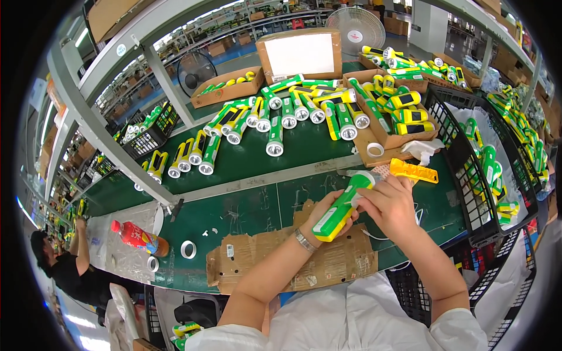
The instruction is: Apply circular labels to the base of flashlights on an assembly line.
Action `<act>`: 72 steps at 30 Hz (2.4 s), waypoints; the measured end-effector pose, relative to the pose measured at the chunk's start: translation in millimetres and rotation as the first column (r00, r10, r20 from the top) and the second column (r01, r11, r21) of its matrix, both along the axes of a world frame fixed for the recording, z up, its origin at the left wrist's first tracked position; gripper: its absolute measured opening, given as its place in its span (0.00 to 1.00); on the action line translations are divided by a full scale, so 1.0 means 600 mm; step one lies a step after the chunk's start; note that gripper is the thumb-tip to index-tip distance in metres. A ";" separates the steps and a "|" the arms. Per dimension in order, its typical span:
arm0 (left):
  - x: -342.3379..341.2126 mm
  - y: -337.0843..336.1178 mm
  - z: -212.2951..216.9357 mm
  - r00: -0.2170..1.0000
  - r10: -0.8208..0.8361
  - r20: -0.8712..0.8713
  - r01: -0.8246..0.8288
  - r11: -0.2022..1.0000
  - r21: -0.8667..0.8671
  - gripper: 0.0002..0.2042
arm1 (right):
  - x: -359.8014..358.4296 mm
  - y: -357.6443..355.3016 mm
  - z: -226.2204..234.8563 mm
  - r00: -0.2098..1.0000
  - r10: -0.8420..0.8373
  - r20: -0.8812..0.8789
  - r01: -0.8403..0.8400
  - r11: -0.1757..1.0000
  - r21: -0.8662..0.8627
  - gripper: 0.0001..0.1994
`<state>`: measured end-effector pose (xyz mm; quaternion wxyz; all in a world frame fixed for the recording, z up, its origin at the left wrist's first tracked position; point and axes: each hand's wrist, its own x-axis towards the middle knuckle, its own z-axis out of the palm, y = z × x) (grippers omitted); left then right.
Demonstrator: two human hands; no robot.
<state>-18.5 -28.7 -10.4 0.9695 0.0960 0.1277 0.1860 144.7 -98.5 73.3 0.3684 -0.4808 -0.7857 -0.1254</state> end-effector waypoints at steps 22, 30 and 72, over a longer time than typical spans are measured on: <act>0.021 0.030 0.001 0.776 0.583 -0.243 -0.259 0.645 0.719 0.18 | -0.023 -0.046 -0.090 0.927 0.343 -0.150 -0.361 0.926 -0.112 0.11; 0.018 0.043 -0.009 0.770 0.613 -0.178 -0.398 0.678 0.618 0.15 | -0.038 -0.050 -0.121 0.936 0.329 -0.126 -0.332 0.943 0.000 0.12; -0.159 0.323 -0.112 -0.324 0.934 -0.152 0.539 0.315 0.781 0.34 | 0.268 -0.028 -0.040 -0.370 -0.214 -0.904 -0.218 0.966 -0.140 0.21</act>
